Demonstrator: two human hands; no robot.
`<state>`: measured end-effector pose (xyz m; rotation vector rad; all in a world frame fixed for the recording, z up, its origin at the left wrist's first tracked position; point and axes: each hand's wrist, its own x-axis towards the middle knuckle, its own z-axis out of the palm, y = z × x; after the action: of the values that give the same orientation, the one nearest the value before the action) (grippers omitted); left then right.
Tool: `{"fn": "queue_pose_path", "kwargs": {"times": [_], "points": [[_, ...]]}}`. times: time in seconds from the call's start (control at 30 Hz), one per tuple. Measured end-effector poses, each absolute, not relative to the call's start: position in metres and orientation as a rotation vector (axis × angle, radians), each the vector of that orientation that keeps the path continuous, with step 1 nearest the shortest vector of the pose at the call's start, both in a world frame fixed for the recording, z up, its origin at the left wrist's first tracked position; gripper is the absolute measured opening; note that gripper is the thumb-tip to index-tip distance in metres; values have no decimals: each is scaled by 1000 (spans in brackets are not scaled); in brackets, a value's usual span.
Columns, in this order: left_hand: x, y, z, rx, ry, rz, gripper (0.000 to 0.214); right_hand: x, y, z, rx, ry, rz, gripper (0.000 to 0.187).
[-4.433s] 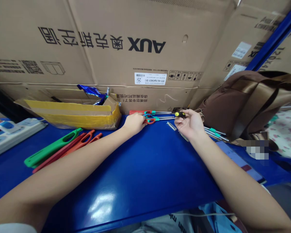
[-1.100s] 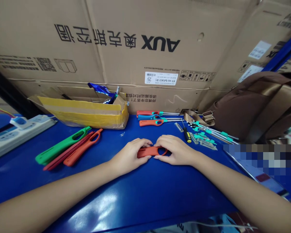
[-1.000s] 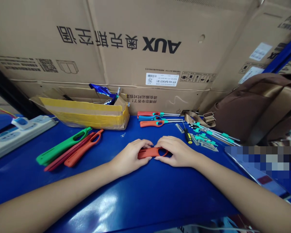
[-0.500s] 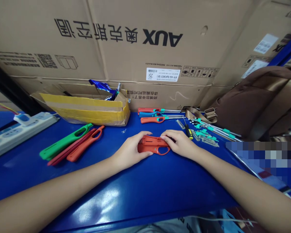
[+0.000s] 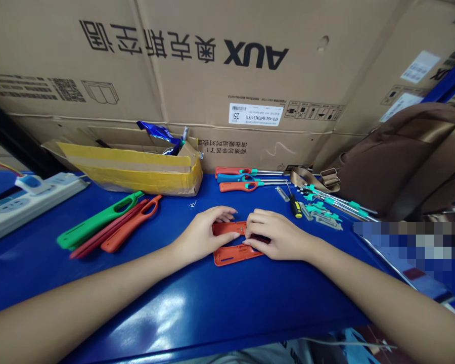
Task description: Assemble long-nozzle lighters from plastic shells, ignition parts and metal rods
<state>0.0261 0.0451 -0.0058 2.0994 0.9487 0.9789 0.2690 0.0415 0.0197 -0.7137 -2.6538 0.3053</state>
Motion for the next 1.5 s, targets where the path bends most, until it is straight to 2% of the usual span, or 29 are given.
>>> {"fn": "queue_pose_path", "kwargs": {"times": [0.2, 0.37, 0.53, 0.73, 1.3, 1.5], "points": [[27, 36, 11, 2253, 855, 1016, 13, 279, 43, 36, -786, -2618, 243, 11], [26, 26, 17, 2477, 818, 840, 27, 285, 44, 40, -822, -2721, 277, 17], [25, 25, 15, 2569, 792, 738, 34, 285, 47, 33, -790, -2720, 335, 5], [25, 28, 13, 2521, 826, 765, 36, 287, 49, 33, -802, -2725, 344, 3], [26, 31, 9, 2491, 899, 784, 26, 287, 47, 37, -825, -2742, 295, 1], [26, 32, 7, 2489, 912, 801, 23, 286, 47, 34, -801, -2758, 250, 5]]}}
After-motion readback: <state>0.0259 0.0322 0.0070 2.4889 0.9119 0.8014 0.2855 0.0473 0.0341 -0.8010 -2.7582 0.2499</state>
